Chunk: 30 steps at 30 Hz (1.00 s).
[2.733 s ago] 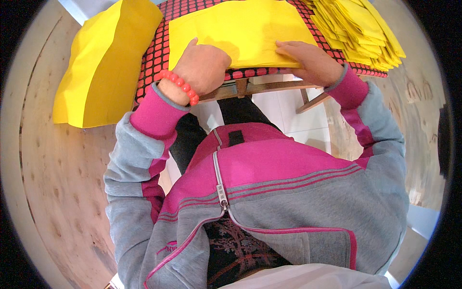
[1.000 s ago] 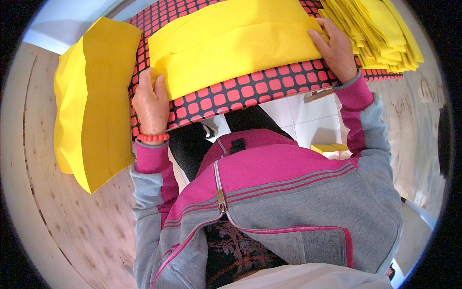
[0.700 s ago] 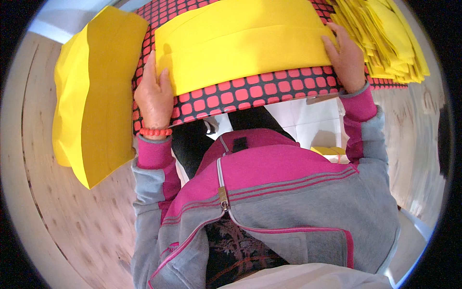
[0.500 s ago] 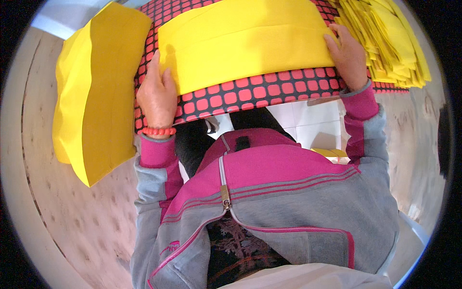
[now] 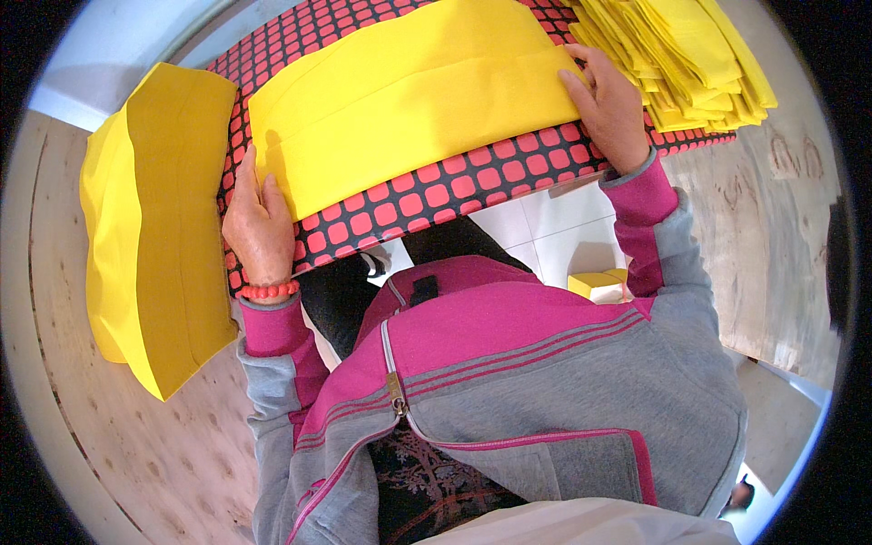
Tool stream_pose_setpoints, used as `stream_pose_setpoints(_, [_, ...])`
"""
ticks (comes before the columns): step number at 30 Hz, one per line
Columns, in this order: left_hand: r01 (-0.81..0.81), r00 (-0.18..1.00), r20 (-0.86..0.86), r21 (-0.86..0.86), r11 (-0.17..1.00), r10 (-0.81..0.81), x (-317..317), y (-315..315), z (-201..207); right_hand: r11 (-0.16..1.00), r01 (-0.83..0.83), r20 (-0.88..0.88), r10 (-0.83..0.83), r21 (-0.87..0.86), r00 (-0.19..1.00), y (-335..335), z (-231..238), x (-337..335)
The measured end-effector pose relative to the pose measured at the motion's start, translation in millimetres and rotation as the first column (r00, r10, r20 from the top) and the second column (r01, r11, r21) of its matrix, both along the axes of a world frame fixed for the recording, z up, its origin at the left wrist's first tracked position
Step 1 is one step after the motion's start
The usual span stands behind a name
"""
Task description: The person folds yellow paper sheets by hand on a patterned table. They repeatedly fold, crease, and stack the sheets, then smooth them flat before continuing the folding sequence.
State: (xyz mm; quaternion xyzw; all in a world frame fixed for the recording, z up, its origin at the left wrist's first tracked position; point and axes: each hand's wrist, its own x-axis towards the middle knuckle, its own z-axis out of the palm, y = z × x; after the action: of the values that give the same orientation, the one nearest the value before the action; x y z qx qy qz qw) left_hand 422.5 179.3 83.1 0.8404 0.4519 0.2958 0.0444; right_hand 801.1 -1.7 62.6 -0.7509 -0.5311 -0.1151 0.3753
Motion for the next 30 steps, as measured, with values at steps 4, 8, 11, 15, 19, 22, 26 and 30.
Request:
stream_pose_setpoints(4, [0.016,0.999,0.043,0.004,1.000,-0.016,-2.4,-0.4,-1.9,1.000,-0.022,0.051,0.022,0.012,0.998,8.4,-2.9,2.7])
stream_pose_setpoints(8, [0.007,1.000,-0.022,0.066,0.998,-0.006,-5.2,6.4,-4.5,0.995,0.050,0.099,-0.041,-0.082,0.994,11.5,-4.2,1.5])
stream_pose_setpoints(11, [-0.035,0.998,-0.057,0.061,0.998,0.039,-11.6,8.0,-3.8,0.994,0.064,0.142,-0.051,-0.088,0.989,15.7,-4.9,-2.6])
stream_pose_setpoints(15, [-0.073,0.994,-0.076,0.043,0.996,0.077,-19.4,8.9,-3.8,0.984,0.090,0.129,-0.070,-0.155,0.989,20.6,-5.9,-9.7])
stream_pose_setpoints(19, [-0.092,0.980,-0.158,0.181,0.979,0.122,-23.0,10.8,-1.4,0.987,0.091,0.159,-0.069,-0.132,0.985,18.9,-4.4,-16.5])
stream_pose_setpoints(22, [0.006,0.962,-0.254,0.385,0.923,0.100,-18.0,-1.2,3.5,0.977,0.118,0.120,-0.097,-0.179,0.988,18.9,-3.9,-22.7])
stream_pose_setpoints(26, [0.394,0.915,-0.193,0.228,0.891,-0.355,10.4,-35.0,1.9,0.980,0.107,0.136,-0.085,-0.167,0.987,20.9,-4.8,-35.6])
stream_pose_setpoints(30, [0.606,0.788,-0.136,0.001,0.795,-0.600,29.4,-52.2,-1.0,0.984,0.079,0.133,-0.058,-0.162,0.989,19.3,0.2,-52.1])
